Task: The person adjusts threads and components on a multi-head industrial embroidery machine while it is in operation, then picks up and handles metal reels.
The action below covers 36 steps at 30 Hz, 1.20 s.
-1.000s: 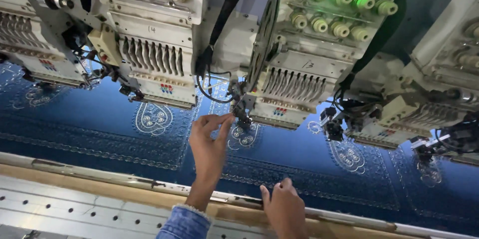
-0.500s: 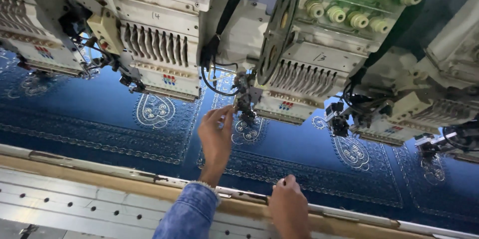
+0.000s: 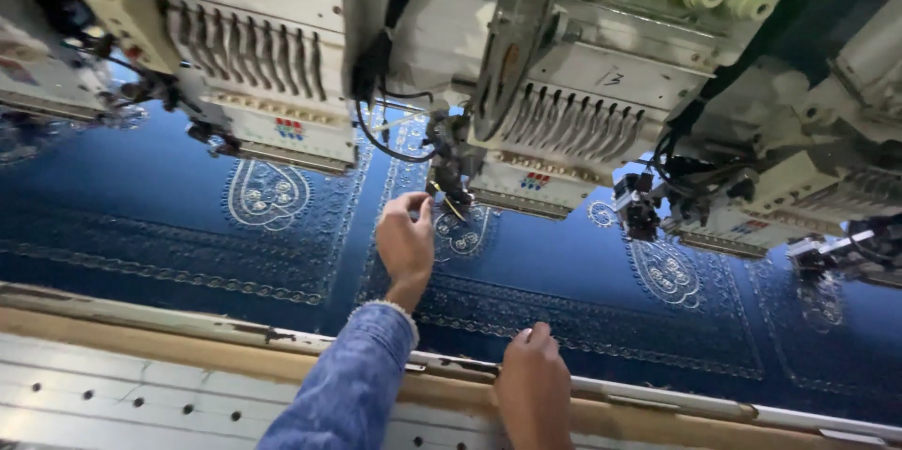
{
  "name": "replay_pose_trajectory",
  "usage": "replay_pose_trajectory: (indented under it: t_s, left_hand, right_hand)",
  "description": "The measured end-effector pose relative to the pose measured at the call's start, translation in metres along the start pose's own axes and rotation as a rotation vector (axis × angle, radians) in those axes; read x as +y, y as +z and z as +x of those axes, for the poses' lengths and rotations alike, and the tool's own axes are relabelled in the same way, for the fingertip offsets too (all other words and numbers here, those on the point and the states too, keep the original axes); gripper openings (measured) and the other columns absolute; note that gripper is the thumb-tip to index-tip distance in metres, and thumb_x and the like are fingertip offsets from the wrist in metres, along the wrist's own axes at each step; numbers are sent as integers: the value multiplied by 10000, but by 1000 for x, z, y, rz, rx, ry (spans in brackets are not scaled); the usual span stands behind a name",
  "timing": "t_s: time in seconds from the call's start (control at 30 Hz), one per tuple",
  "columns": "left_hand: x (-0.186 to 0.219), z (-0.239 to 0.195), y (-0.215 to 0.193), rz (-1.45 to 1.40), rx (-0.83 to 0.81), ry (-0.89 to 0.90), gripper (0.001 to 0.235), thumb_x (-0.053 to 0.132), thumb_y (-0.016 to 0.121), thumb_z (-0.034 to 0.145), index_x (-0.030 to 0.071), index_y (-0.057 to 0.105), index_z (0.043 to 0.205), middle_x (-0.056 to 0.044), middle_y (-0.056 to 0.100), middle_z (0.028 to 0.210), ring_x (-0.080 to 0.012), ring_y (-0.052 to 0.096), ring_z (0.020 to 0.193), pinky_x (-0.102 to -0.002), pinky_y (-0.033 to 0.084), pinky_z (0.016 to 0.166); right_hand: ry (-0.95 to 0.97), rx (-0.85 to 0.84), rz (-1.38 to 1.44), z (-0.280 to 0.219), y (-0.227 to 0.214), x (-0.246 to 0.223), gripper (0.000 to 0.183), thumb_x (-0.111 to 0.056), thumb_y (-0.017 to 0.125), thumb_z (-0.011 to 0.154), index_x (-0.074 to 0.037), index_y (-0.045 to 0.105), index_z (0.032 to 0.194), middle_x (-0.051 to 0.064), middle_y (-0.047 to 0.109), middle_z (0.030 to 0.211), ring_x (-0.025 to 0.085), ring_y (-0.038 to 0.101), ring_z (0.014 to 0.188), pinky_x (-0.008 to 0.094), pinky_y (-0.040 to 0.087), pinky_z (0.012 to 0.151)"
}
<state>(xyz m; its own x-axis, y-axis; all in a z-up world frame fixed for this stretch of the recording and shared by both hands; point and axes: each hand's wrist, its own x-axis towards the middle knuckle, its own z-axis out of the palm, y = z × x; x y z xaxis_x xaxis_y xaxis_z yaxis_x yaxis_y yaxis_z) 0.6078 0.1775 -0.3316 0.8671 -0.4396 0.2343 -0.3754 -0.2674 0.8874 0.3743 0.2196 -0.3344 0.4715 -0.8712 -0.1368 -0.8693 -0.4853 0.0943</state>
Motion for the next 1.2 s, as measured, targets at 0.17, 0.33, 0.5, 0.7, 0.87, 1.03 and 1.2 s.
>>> replay_pose_trajectory:
  t_s: [0.17,0.33,0.5,0.7,0.87,1.03,1.2]
  left_hand:
    - [1,12,18,-29,42,3,166,256,792,912,139,716,1001,-40,746,969,-149,678,812,-313,551,715]
    - [-8,13,27,-72,83,95,97,177,728,956,145,736,1047,-77,732,966,-157,698,718,-297,587,621]
    - [-5,13,21,-150,65,67,98,171,696,974,84,704,1018,-96,721,985,-171,703,776,-284,613,689]
    - [-1,8,15,-156,29,88,180,189,732,947,101,687,1098,-77,710,994,-169,676,779,-305,590,674]
    - [-20,15,27,-69,66,108,190,248,745,947,136,763,1099,-58,714,993,-173,606,832,-318,524,701]
    - [-16,1,14,-33,51,67,123,209,728,941,126,772,1020,-54,732,987,-219,563,957,-368,469,824]
    - [-19,9,15,11,102,92,129,239,675,967,131,747,969,-50,748,966,-217,576,917,-397,398,861]
  right_hand:
    - [-28,75,-44,4,20,8,314,-7,550,956,36,612,1261,170,631,1111,314,687,930,373,637,734]
    - [-73,209,-10,6,15,16,380,-49,630,862,39,642,1231,163,639,1063,309,681,903,377,626,737]
    - [-75,194,46,10,15,16,381,-33,648,878,40,650,1253,179,648,1102,310,689,934,382,631,767]
    - [-68,160,22,11,17,11,397,-118,714,866,45,651,1223,185,635,1130,302,679,950,366,634,752]
    - [-65,138,29,12,15,11,457,-163,697,898,42,616,1298,187,631,1173,304,680,990,363,630,786]
    - [-120,226,-23,10,24,14,359,-27,606,893,55,650,1239,180,641,1073,291,684,860,333,630,691]
    - [-103,206,25,9,17,12,337,-196,604,985,19,644,1242,143,620,1077,277,676,893,340,622,719]
